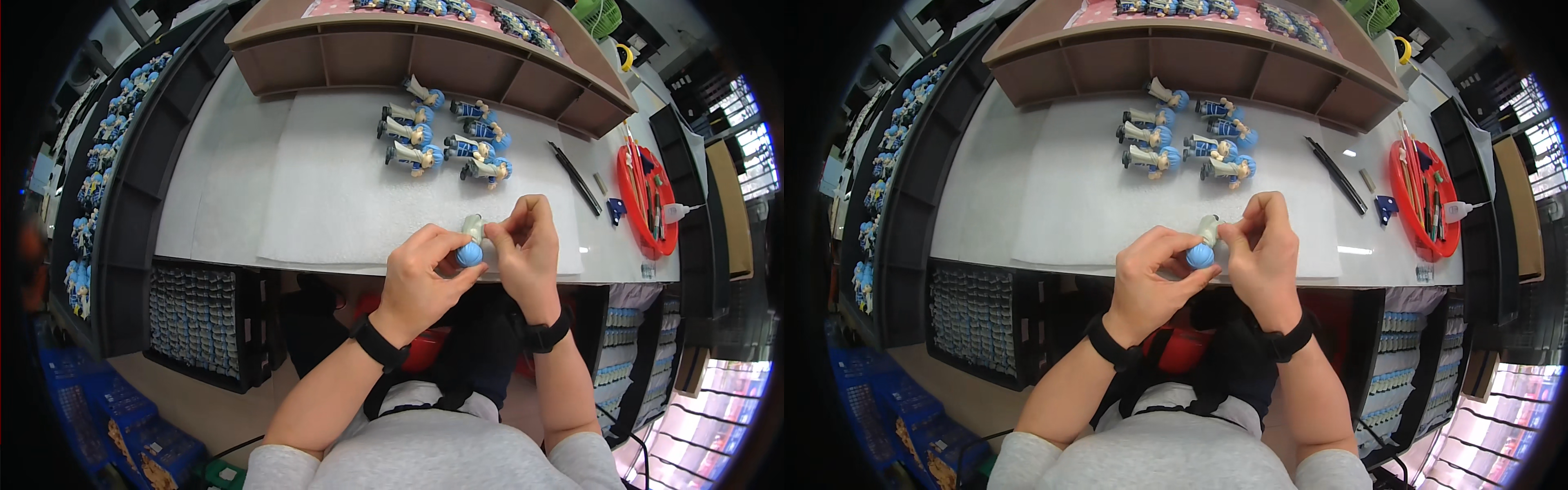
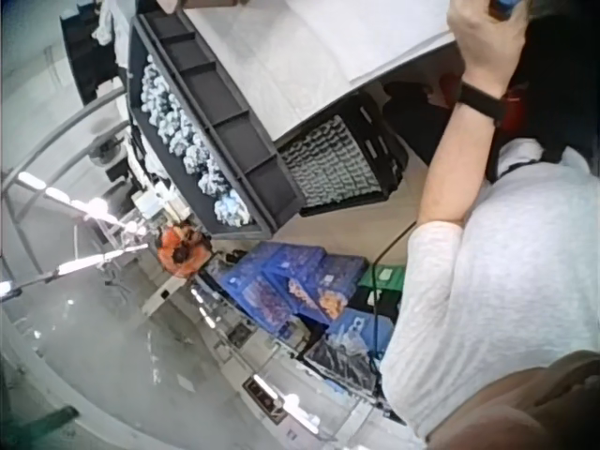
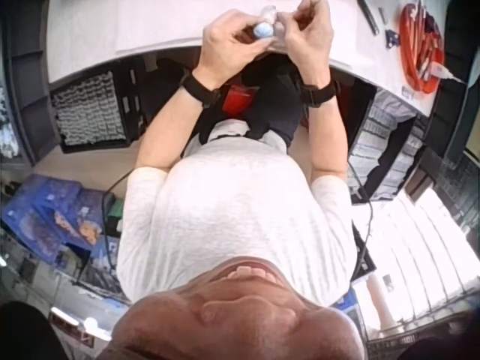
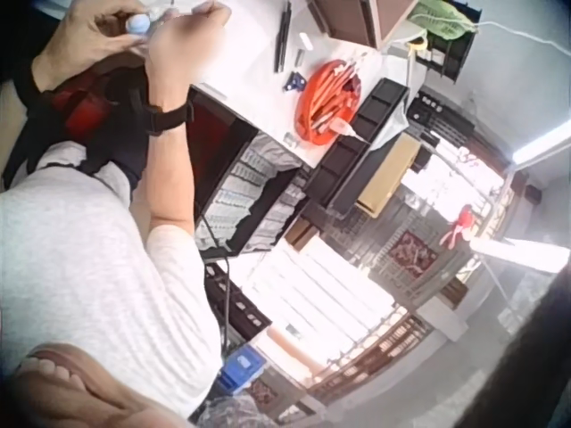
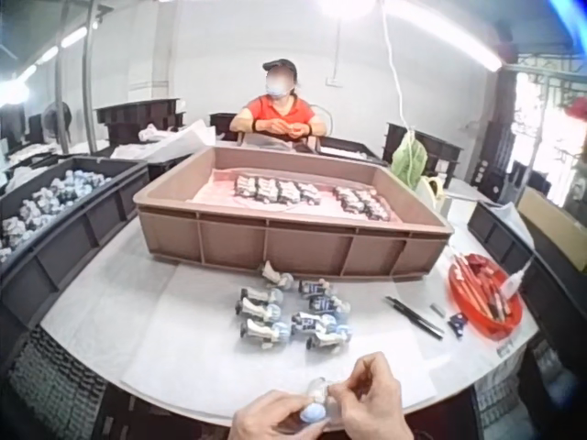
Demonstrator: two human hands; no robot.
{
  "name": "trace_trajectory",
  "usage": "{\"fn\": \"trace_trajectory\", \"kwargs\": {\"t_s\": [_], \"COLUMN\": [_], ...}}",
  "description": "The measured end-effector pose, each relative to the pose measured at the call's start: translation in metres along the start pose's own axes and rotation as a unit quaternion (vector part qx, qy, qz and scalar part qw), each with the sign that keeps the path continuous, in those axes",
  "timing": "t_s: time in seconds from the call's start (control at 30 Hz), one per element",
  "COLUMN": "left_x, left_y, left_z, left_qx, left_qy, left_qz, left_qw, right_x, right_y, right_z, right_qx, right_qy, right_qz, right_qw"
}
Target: The person assembles small blue and white figurines by hand at a workstation. They pick up individual components from a tray, fit them together, and place the completed figures into a compartmentalized box. The process is repeated for multiple units throughout the clip.
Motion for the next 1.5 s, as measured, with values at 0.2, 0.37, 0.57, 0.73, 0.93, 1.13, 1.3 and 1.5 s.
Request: {"fn": "trace_trajectory", "kwargs": {"t_s": [0.2, 0.37, 0.57, 0.73, 0.93, 1.13, 1.3, 1.5], "left_x": [0.001, -0.001, 0.001, -0.002, 0.000, 0.002, 0.003, 0.001], "left_y": [0.000, -0.001, 0.000, -0.001, 0.000, 0.004, -0.003, 0.003], "left_z": [-0.001, -0.001, 0.000, 0.001, 0.002, -0.002, -0.006, 0.001], "left_qx": [0.005, 0.010, 0.017, 0.005, 0.012, 0.016, 0.005, -0.004], "left_qy": [0.000, 0.000, -0.010, 0.001, -0.005, -0.015, -0.025, 0.050], "left_qz": [-0.001, 0.008, 0.003, 0.010, -0.002, -0.006, 0.006, 0.017], "left_qw": [1.000, 1.000, 1.000, 1.000, 1.000, 1.000, 1.000, 0.999], "right_x": [0.006, -0.001, -0.003, 0.004, 0.011, 0.003, -0.005, -0.001], "right_y": [0.005, -0.002, -0.009, 0.004, 0.004, -0.003, -0.001, -0.001], "right_z": [-0.009, -0.016, 0.000, 0.000, -0.014, -0.009, -0.009, 0.008], "right_qx": [0.016, -0.012, -0.004, -0.011, -0.037, 0.016, 0.039, 0.008], "right_qy": [-0.012, -0.016, 0.024, 0.014, 0.021, 0.006, -0.012, 0.026], "right_qz": [-0.006, 0.014, 0.011, -0.015, -0.027, -0.006, 0.010, -0.004], "right_qw": [1.000, 1.000, 1.000, 1.000, 0.999, 1.000, 0.999, 1.000]}}
Point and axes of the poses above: each hand's wrist, its own x-axis away from the middle knuckle, its own y-axis out of the palm, z = x × y, the point moved 8 cm from there along -x, towards the middle knuckle, and after that the axes turned 14 degrees about z, right-handed, at the moved point
